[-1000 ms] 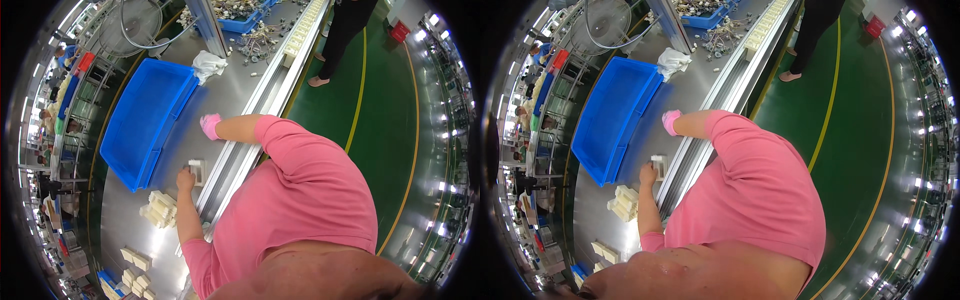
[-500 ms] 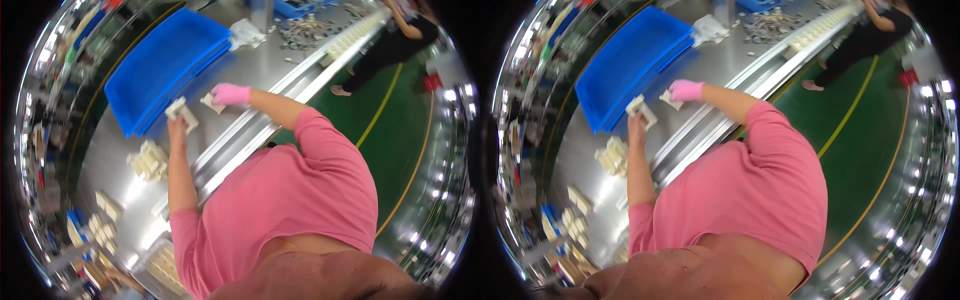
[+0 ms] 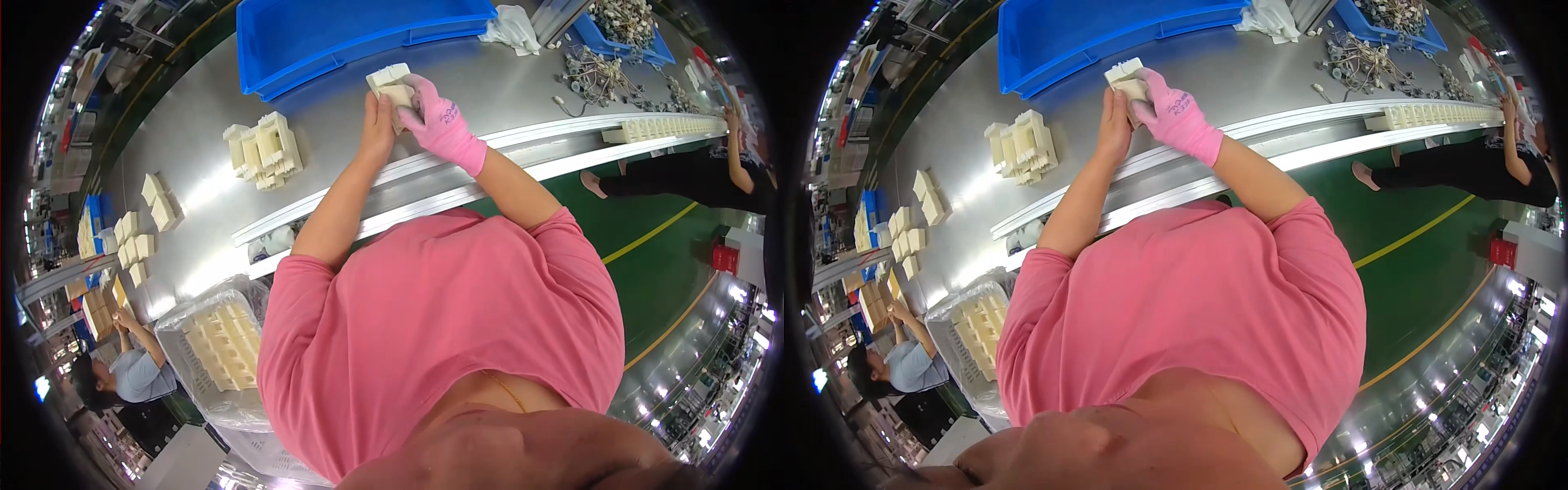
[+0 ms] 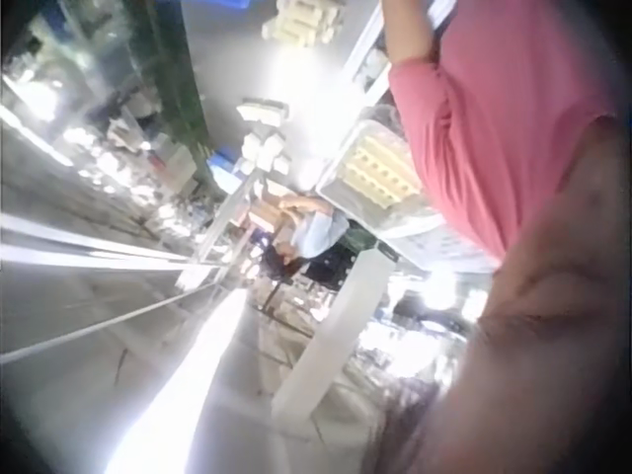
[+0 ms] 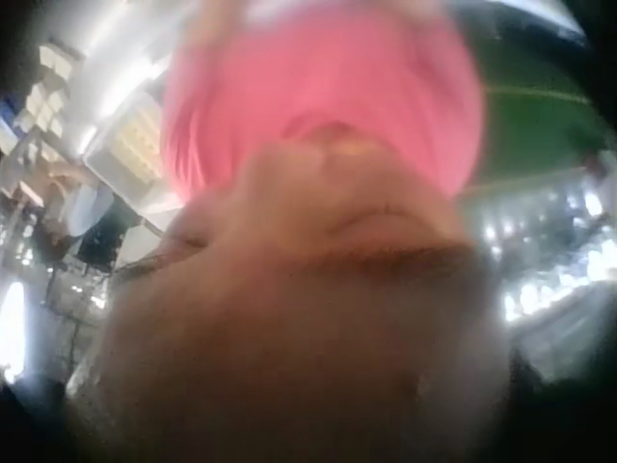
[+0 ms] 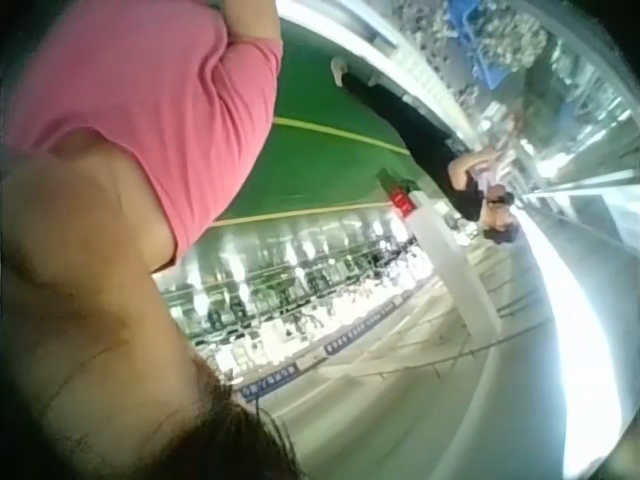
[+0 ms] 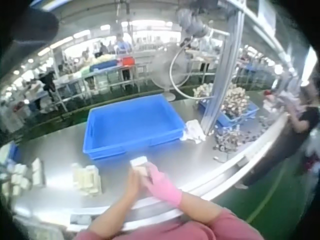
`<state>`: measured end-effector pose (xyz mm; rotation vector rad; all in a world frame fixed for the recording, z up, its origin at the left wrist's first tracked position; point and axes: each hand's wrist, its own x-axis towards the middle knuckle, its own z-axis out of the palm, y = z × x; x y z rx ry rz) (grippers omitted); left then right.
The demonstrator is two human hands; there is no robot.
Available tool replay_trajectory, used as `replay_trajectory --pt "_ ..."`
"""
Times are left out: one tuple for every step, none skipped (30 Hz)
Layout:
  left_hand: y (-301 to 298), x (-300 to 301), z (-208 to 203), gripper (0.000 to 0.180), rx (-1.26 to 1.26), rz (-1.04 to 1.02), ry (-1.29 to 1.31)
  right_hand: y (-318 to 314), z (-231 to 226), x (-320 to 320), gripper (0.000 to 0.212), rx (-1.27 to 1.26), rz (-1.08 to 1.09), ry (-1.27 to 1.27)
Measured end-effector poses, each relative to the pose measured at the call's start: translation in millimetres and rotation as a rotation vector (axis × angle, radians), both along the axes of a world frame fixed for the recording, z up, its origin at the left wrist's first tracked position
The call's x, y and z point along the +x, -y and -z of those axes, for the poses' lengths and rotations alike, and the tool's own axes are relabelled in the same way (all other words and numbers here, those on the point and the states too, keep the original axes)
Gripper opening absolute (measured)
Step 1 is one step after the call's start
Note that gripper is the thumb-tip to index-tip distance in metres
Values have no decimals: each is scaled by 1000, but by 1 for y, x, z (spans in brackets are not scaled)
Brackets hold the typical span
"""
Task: Assembling and sorting electronic components into trays and organizing wire bundles on a production line.
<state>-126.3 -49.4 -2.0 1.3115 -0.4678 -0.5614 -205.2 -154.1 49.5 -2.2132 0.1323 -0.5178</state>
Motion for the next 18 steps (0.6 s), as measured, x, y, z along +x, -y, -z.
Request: replay_trajectory --pt "0 0 -2 35 -54 16 5 0 0 0 44 -1 3 -1" --pt "0 -1 -5 35 -56 20 4 0 0 -1 44 6 3 51" --pt "0 -1 -8 36 -88 36 -22 1 0 -1 45 14 2 103" --pt "1 -3 -11 38 -121 51 -49 2 -1 -1 45 11 6 100" --pt "1 -4 -15 38 -123 56 -52 5 -2 0 44 -39 -14 60" --pt "2 -6 -18 36 -154 66 -139 7 -4 -1 43 -88 -34 20" --pt "1 -7 -19 33 -185 72 -224 5 -8 -2 43 -89 -32 18" --pt "-1 -7 -19 33 -186 74 -227 3 -15 -4 41 -67 -58 -12" --pt "-3 -6 -18 34 -151 97 -274 1 -19 -7 39 -43 -84 -42" --pt "-4 -6 -18 36 -117 122 -320 1 -21 -9 39 -46 -80 -43" --pt "-4 -5 -17 36 -119 126 -321 1 -21 -10 39 83 -160 -44" --pt "-5 -5 -15 35 -90 143 -319 1 -22 -11 39 212 -240 -44" --pt "-6 -5 -14 34 -62 157 -317 4 -28 -12 39 212 -240 -44" --pt "-6 -5 -14 34 -62 155 -316 8 -38 -13 41 297 -249 -187" --pt "-8 -7 -15 35 -74 141 -310 11 -43 -13 42 382 -259 -331" --pt "-6 -10 -18 37 -87 140 -302 17 -35 -12 42 381 -251 -324" --pt "-3 -11 -22 37 -92 167 -299 27 -23 -10 45 175 -163 -16" --pt "-3 -12 -29 35 -53 276 -307 37 -14 -12 49 -40 -72 286"
